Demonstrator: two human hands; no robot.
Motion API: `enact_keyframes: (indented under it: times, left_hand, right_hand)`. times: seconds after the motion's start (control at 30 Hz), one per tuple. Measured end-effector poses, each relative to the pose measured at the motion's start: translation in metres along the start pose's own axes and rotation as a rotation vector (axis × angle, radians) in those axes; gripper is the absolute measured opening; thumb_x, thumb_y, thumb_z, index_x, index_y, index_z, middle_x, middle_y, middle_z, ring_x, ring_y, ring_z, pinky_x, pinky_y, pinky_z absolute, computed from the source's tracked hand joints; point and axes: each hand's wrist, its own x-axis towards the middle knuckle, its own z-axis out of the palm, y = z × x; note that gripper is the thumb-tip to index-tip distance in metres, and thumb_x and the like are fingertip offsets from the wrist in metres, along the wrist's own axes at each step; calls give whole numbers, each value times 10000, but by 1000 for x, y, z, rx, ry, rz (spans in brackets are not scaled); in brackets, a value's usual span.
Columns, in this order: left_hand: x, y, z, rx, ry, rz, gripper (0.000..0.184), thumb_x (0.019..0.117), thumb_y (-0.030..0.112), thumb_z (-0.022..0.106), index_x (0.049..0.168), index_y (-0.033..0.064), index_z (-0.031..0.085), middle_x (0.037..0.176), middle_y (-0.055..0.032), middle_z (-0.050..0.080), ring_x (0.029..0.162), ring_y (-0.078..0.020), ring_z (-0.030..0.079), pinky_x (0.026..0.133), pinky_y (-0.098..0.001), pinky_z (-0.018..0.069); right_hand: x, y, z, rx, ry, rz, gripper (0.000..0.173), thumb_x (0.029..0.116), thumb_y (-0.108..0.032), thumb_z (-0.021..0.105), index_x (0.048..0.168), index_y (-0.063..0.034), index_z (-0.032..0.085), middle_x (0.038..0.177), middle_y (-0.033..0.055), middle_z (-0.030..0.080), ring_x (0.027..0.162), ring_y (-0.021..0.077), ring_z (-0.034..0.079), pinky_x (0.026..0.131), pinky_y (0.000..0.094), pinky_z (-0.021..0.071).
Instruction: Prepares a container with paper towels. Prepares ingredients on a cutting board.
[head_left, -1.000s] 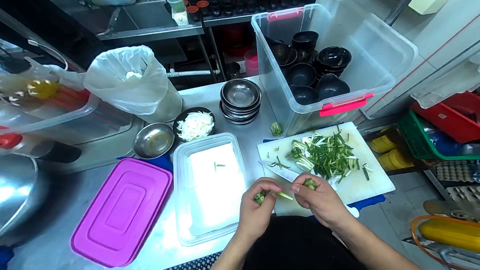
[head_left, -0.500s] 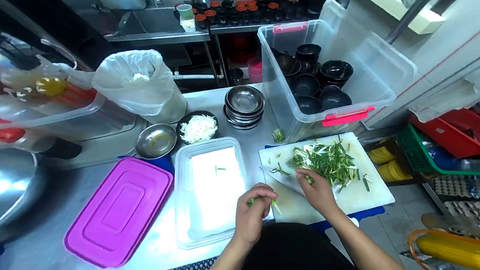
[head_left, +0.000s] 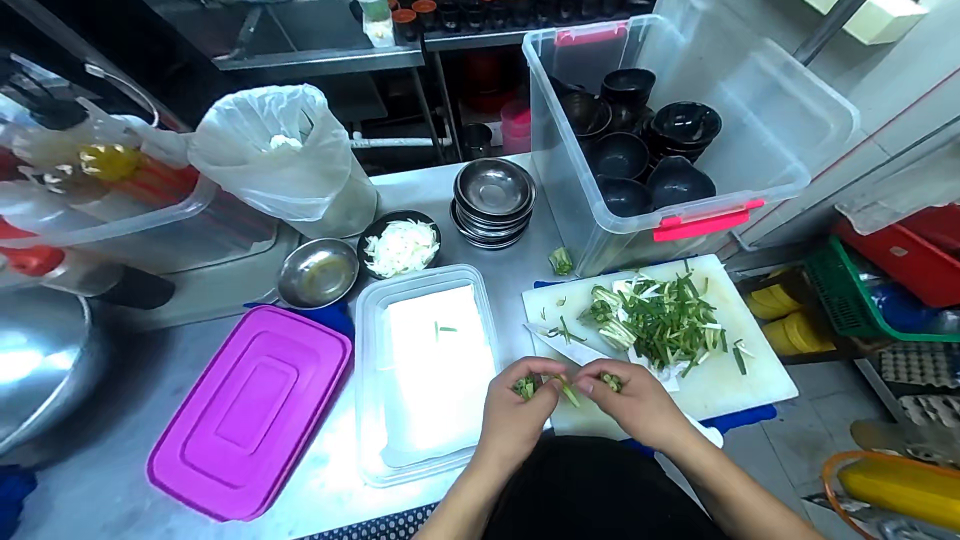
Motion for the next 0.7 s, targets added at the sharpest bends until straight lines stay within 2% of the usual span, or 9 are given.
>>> enact_keyframes:
  times: [0.1, 0.2, 0.33, 0.43, 0.7]
  left_hand:
    - [0, -1, 3, 27, 15, -12, 166, 871, 81, 717, 1029, 76, 768, 921, -94, 729, 742, -158, 649, 650, -291, 544]
    - [-2, 2, 6, 57, 22, -10, 168, 872, 91, 730, 1035, 88, 773, 934, -81, 743, 722, -148, 646, 632, -277, 535]
    - [-3, 2, 4, 51, 23, 5, 207, 889, 87, 728, 1092, 67, 759, 1005, -107, 758, 828, -182, 701, 713, -307, 581]
    - [-4, 0, 4, 35, 31, 6, 218, 900, 89, 729, 1114, 48, 753, 1023, -125, 762, 897, -210, 722, 775, -335, 601]
    - [-5, 0, 7, 28, 35, 19, 223, 904, 85, 747, 1121, 32, 750, 1026, -134, 761, 913, -221, 729, 799, -342, 613]
  right_hand:
    - [-6, -8, 8, 75, -35, -51, 212, 963, -337, 702, 1052, -152, 754, 821, -71, 677, 692, 5, 593, 635, 204, 512]
    - [-7, -4, 10, 74, 29, -114, 164, 976, -265, 674, 1021, -133, 761, 859, -54, 702, 735, 7, 614, 663, 197, 523]
    - [-6, -4, 15, 71, 81, -120, 151, 973, -254, 655, 991, -133, 744, 821, -66, 676, 703, -2, 594, 629, 185, 503]
    - [-7, -3, 18, 80, 98, -130, 148, 974, -245, 661, 1009, -129, 746, 831, -65, 685, 714, -3, 606, 642, 181, 515]
    - [-6, 2, 18, 14, 118, -220, 153, 967, -241, 673, 1009, -107, 735, 828, -41, 686, 709, 7, 611, 640, 187, 527]
